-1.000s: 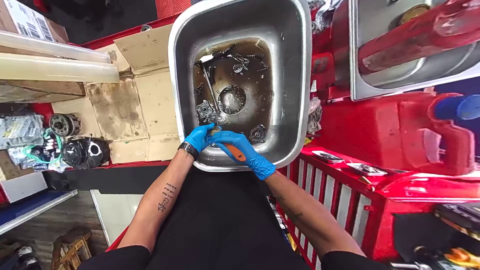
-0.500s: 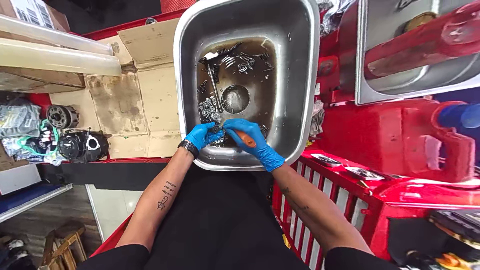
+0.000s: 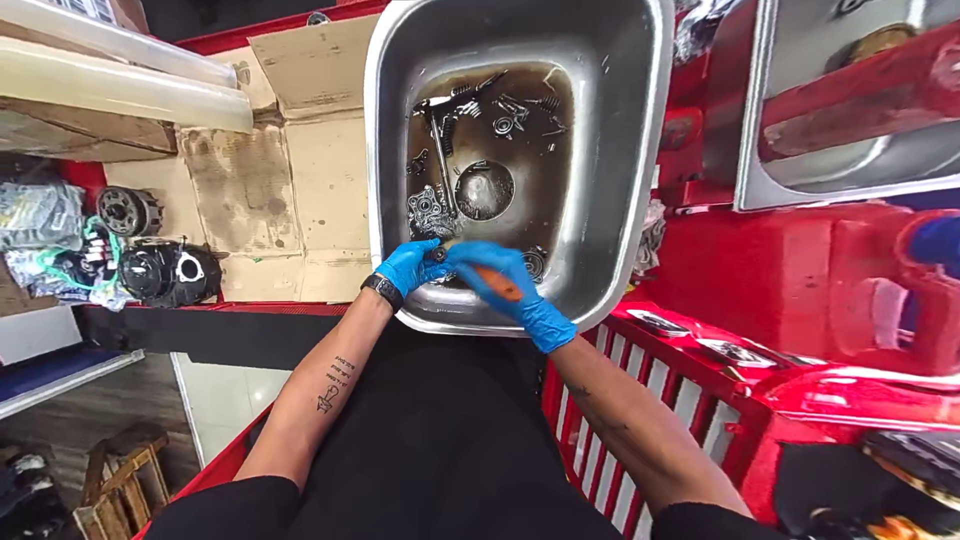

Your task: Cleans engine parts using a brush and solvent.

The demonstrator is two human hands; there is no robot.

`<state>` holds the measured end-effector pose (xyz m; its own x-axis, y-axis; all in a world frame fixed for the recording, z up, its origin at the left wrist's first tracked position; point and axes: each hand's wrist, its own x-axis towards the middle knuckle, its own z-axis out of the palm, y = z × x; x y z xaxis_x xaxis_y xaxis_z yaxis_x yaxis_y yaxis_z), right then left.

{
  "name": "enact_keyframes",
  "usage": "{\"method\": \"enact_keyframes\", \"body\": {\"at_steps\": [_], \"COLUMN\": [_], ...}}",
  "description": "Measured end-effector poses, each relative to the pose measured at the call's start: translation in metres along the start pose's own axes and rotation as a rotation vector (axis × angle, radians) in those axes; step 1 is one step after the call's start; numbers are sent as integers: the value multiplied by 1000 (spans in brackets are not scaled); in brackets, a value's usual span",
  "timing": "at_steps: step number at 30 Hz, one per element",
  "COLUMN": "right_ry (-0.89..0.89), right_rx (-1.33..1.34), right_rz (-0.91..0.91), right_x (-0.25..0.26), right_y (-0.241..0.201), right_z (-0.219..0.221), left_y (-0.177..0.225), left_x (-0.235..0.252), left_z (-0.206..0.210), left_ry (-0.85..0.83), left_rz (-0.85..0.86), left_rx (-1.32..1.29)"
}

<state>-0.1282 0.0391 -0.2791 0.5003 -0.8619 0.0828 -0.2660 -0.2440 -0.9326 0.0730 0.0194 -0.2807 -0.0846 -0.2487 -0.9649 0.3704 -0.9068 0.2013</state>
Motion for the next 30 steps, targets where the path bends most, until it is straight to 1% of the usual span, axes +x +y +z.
{"method": "enact_keyframes", "body": {"at_steps": [1,2,4,5,7,8,9,10,11,14,15,17,19,21,24,27,28,30], "right_ry": [-48,-57,-40,-80,-295,-394,-454,-443,-377,-51,39,161,237,229,227,124,111,144], "right_rx": [6,-27,-176,-240,-323,-330,-302,-252,-193,-26,42,207,381,433,314,354,305,188], "right_rz": [-21,-13,94,153,255,274,285,289,294,293,294,316,321,309,326,251,258,308], "right_x": [-2,-2,5,5,0,-1,-3,-5,-8,-14,-14,-10,-2,3,3,2,1,3], "right_y": [-5,-2,22,34,50,53,50,44,37,29,26,10,-9,-14,6,-12,-8,12], "right_z": [7,8,-1,-1,9,13,13,10,2,-20,-26,-33,-28,-18,-19,-17,-17,-24], "left_y": [-2,-1,2,-1,-4,-1,0,1,1,0,-1,-4,-5,-8,-8,-12,-12,-9], "left_x": [0,0,1,1,2,3,4,5,5,2,1,1,0,-2,-4,-8,-9,-9], "left_z": [-1,-2,-5,-9,-13,-13,-14,-16,-18,-19,-20,-19,-14,-7,-1,0,3,3], "left_ry": [1,13,37,30,-6,-28,-48,-66,-85,-149,-197,-248,-204,-110,9,65,63,53], "left_rz": [16,30,50,66,124,157,180,195,206,249,289,408,562,675,748,773,783,780], "left_rx": [9,9,-7,-12,18,50,74,96,119,182,224,363,575,823,1079,1200,1216,1220]}}
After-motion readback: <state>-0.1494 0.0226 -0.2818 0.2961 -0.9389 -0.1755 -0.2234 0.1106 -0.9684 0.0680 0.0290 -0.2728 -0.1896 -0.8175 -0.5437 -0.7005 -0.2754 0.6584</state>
